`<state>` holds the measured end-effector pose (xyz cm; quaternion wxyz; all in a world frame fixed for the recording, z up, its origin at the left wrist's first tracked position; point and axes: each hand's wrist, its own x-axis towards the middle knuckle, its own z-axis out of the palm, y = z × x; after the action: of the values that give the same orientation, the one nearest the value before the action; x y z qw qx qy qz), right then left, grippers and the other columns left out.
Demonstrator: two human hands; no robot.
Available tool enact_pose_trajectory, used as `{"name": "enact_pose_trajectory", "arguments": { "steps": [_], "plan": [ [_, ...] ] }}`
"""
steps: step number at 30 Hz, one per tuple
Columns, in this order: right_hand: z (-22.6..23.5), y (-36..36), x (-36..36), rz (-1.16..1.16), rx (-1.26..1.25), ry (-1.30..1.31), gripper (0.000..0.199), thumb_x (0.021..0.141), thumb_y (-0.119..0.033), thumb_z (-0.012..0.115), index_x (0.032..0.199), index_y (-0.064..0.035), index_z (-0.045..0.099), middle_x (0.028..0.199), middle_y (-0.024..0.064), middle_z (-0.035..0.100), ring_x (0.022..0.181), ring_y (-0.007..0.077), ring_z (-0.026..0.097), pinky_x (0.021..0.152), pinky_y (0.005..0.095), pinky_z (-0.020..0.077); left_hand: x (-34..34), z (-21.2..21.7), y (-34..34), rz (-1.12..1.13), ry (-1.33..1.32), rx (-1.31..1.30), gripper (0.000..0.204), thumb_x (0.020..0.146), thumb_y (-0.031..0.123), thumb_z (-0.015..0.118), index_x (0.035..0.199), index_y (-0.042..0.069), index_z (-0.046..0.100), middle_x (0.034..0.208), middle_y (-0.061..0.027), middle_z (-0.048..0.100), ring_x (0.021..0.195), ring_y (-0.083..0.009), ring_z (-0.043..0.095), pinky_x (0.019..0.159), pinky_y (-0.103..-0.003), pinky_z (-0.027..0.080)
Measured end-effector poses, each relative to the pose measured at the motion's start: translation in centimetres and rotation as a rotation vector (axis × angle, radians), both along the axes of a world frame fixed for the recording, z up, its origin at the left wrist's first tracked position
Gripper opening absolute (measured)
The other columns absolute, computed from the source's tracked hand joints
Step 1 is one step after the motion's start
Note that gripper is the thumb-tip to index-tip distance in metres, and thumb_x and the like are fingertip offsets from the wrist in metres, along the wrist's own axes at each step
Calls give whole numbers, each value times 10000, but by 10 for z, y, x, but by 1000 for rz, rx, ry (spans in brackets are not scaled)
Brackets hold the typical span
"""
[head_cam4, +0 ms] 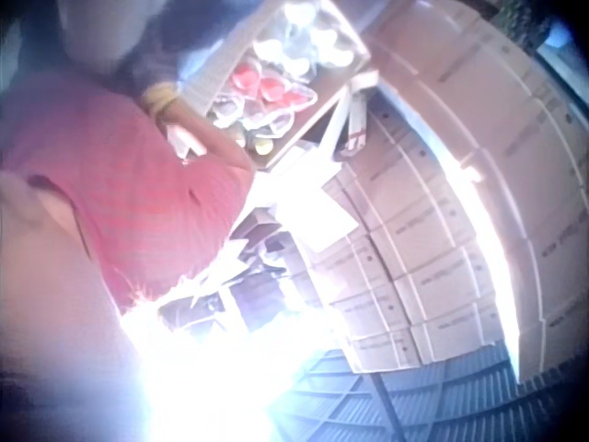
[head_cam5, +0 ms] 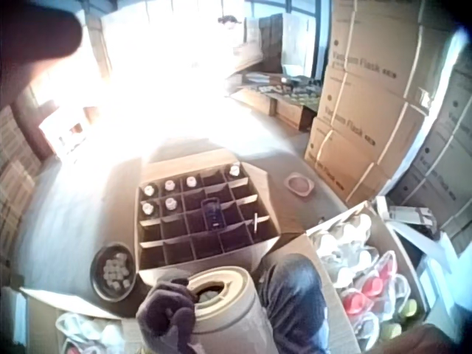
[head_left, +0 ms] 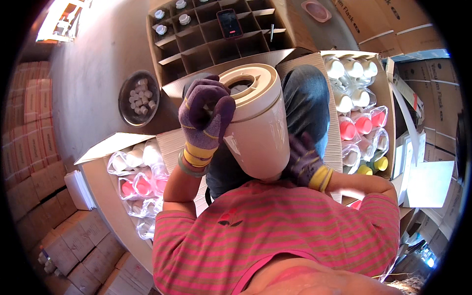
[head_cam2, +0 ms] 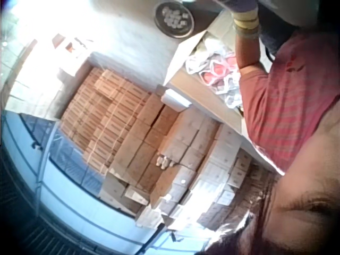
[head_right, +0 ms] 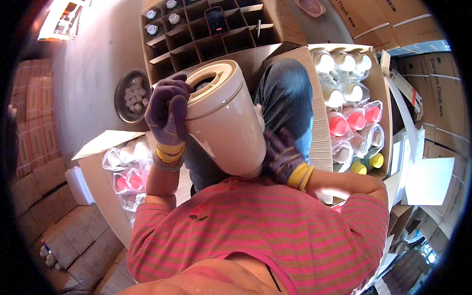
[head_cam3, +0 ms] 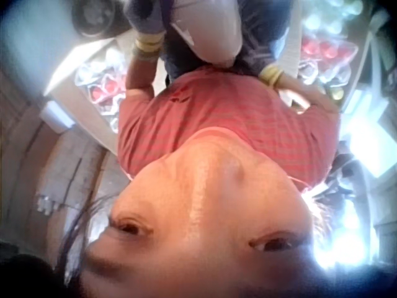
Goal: The person assembles cylindrical containers by inserting a metal insert into a beige plastic body, securing a lid, and placing a black rubber seal inside. They then wrap the assembled unit in a clear plastic bag and place it into a cardboard box.
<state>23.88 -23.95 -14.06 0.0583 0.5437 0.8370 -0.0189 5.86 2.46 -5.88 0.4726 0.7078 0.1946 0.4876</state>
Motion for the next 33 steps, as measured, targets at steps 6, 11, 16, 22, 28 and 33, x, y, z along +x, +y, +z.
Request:
{"name": "enact_pose_trajectory", "arguments": {
  "steps": [6, 11, 16, 22, 28, 33],
  "plan": [
    [123, 80, 46, -73, -93, 729, 247, 767, -159, 689, 1007, -115, 652, 708, 50, 645, 615, 287, 652, 501, 401, 479, 27, 8, -3, 62, 228, 12, 122, 793, 62, 742, 859, 39, 642, 860, -115, 636, 833, -274, 625, 763, -367, 498],
    [149, 162, 39, -23, 418, 867, 564, 855, -412, 684, 1229, 3, 602, 1187, 181, 655, 1049, 337, 633, 965, 483, 452, 23, 14, 4, -168, -48, -69, 249, 878, 141, 596, 1059, -29, 617, 1054, -154, 664, 957, -251, 626, 853, -360, 506],
    [124, 172, 41, 108, 217, 1037, 490, 1002, -485, 485, 1150, -48, 649, 1155, 165, 676, 1165, 359, 591, 1055, 555, 398, 17, -26, 5, -318, -78, -493, 453, 1027, 298, 346, 1226, -36, 577, 1317, -232, 559, 1303, -348, 494, 1108, -422, 350],
    [80, 175, 86, 212, 278, 1283, 476, 1023, -482, 406, 1121, -133, 715, 1351, 172, 599, 1339, 409, 474, 1170, 551, 224, 17, -3, -19, -208, 79, 91, 673, 965, 475, 454, 1410, -29, 437, 1451, -249, 426, 1423, -422, 319, 1178, -520, 199],
    [138, 174, 79, 200, 241, 924, 509, 930, -513, 542, 1206, -105, 673, 1420, 254, 518, 1344, 491, 442, 1128, 589, 276, 26, 0, 7, -256, 86, -360, 562, 977, 385, 530, 1351, -35, 515, 1330, -219, 564, 1248, -325, 545, 1066, -405, 405],
    [161, 175, 27, 88, 204, 777, 622, 867, -495, 625, 1161, 54, 638, 1188, 230, 650, 1115, 385, 647, 1006, 483, 464, 46, -6, 24, -583, 34, -494, 464, 996, 288, 399, 1201, -75, 602, 1262, -245, 608, 1186, -366, 587, 1041, -417, 440]
  ]
}}
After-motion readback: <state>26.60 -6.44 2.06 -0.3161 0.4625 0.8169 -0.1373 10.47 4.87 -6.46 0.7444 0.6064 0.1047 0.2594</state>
